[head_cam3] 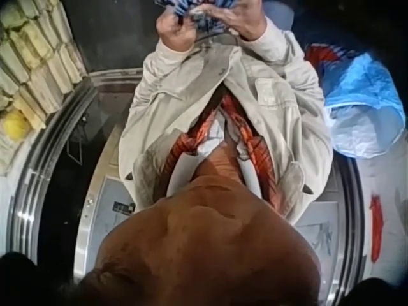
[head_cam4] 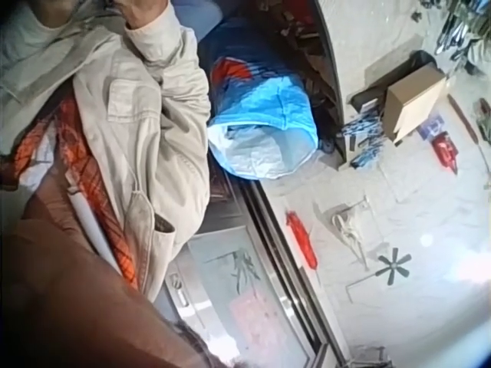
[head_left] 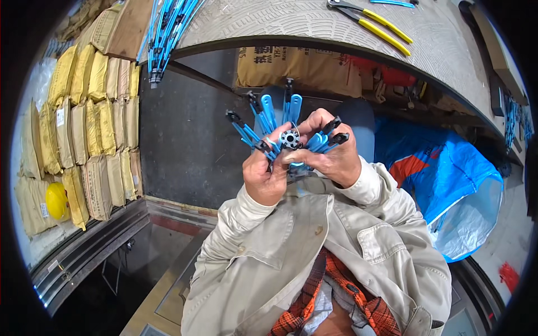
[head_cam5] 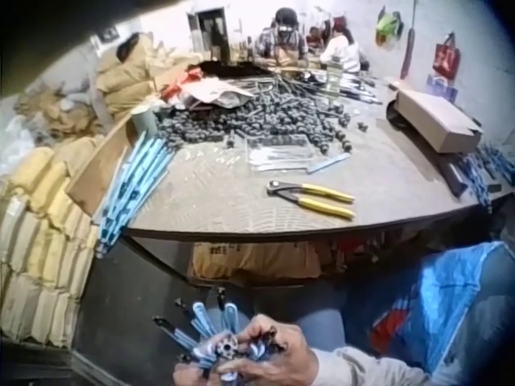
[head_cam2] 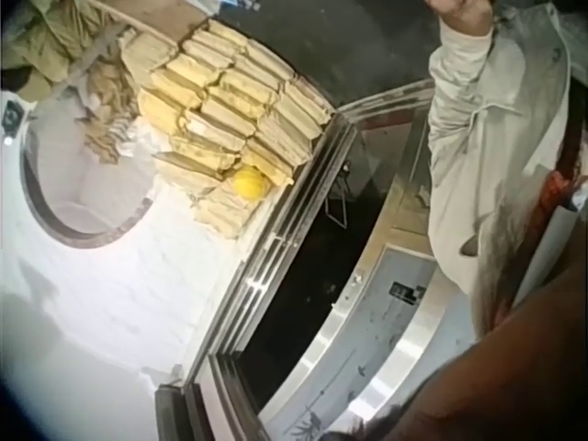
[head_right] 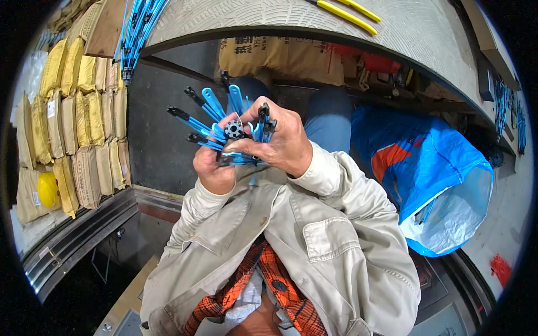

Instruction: Assembling blue plastic components into a circular fixture and using pliers to secure them.

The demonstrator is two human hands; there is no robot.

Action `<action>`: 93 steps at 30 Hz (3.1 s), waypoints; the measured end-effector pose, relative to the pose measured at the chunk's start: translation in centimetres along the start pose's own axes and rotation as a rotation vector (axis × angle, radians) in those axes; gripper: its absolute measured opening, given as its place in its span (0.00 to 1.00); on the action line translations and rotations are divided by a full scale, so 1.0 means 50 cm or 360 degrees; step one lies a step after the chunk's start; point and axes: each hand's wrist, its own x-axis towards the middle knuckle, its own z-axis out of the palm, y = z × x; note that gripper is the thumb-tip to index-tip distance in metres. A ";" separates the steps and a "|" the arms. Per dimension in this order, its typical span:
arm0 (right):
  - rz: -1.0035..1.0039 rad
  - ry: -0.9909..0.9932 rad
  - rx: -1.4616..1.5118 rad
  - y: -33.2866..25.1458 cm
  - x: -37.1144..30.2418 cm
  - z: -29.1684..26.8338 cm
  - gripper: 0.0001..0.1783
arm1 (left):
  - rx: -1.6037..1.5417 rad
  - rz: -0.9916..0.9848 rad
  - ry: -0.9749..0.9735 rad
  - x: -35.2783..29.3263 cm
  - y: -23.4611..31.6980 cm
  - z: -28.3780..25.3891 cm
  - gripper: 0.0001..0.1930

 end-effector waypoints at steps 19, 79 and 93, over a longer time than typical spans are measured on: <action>0.0911 -0.0414 0.1226 0.023 0.000 -0.063 0.10 | -0.0642 -0.0324 -0.0192 0.005 -0.037 -0.056 0.18; -0.1042 -0.1151 -0.0843 -0.067 0.100 -0.091 0.17 | 0.0135 0.0042 0.0030 -0.008 0.009 -0.009 0.10; -0.0903 0.0268 -0.2628 0.020 0.291 -0.343 0.19 | -0.0191 -0.0020 -0.0008 0.003 -0.017 0.012 0.13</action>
